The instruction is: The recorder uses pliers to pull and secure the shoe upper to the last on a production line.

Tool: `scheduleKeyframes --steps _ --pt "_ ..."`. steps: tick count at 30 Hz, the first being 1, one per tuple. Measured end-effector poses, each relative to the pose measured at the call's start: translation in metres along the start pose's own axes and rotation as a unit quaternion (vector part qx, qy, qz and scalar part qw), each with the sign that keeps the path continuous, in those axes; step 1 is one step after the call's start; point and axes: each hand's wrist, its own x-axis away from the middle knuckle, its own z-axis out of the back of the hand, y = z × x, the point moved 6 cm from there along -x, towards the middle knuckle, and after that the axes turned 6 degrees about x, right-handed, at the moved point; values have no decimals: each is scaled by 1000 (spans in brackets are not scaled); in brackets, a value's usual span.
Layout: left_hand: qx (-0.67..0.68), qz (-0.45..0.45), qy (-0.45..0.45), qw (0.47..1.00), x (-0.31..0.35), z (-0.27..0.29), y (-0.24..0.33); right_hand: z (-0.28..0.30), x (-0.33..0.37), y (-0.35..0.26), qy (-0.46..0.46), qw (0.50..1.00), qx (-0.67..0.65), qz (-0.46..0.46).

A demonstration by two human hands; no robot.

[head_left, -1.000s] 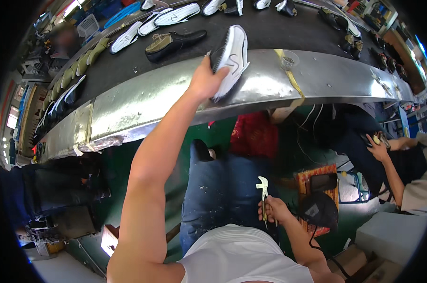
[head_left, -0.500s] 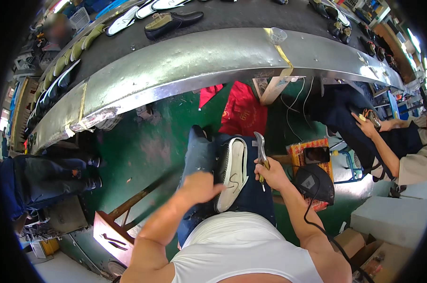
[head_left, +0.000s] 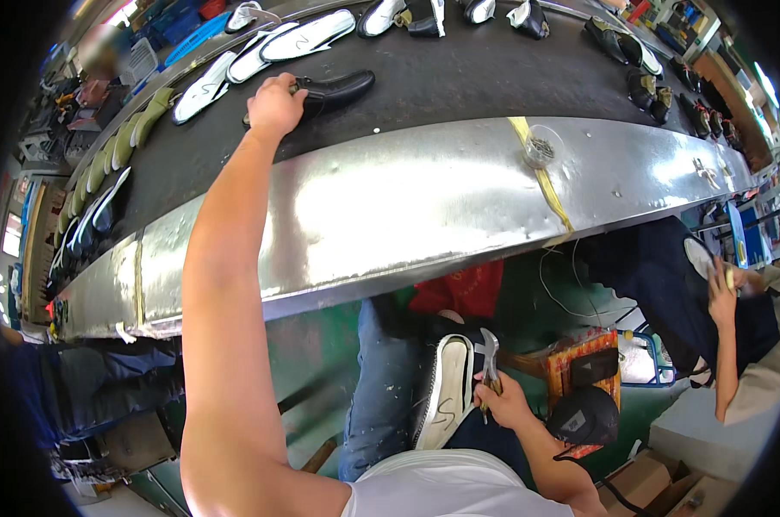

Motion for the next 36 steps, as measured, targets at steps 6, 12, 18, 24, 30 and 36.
scheduleKeyframes --steps 6,12,18,24,30,36 --pt "200 9 95 975 -24 -4 -20 14 -26 -1 8 995 -92 -22" --pt "841 186 104 497 -30 -15 -95 9 -32 -2 -14 992 -126 -12" --pt "554 -4 187 811 81 73 8 16 -17 6 -25 985 -168 -22" --pt "610 10 -233 757 386 36 130 11 13 -15 -15 984 -177 18" --pt "600 274 -452 601 489 -85 131 -1 74 -6 -42 999 -4 24" --pt "662 136 -414 610 499 23 122 -38 135 -37 -149 979 82 108"
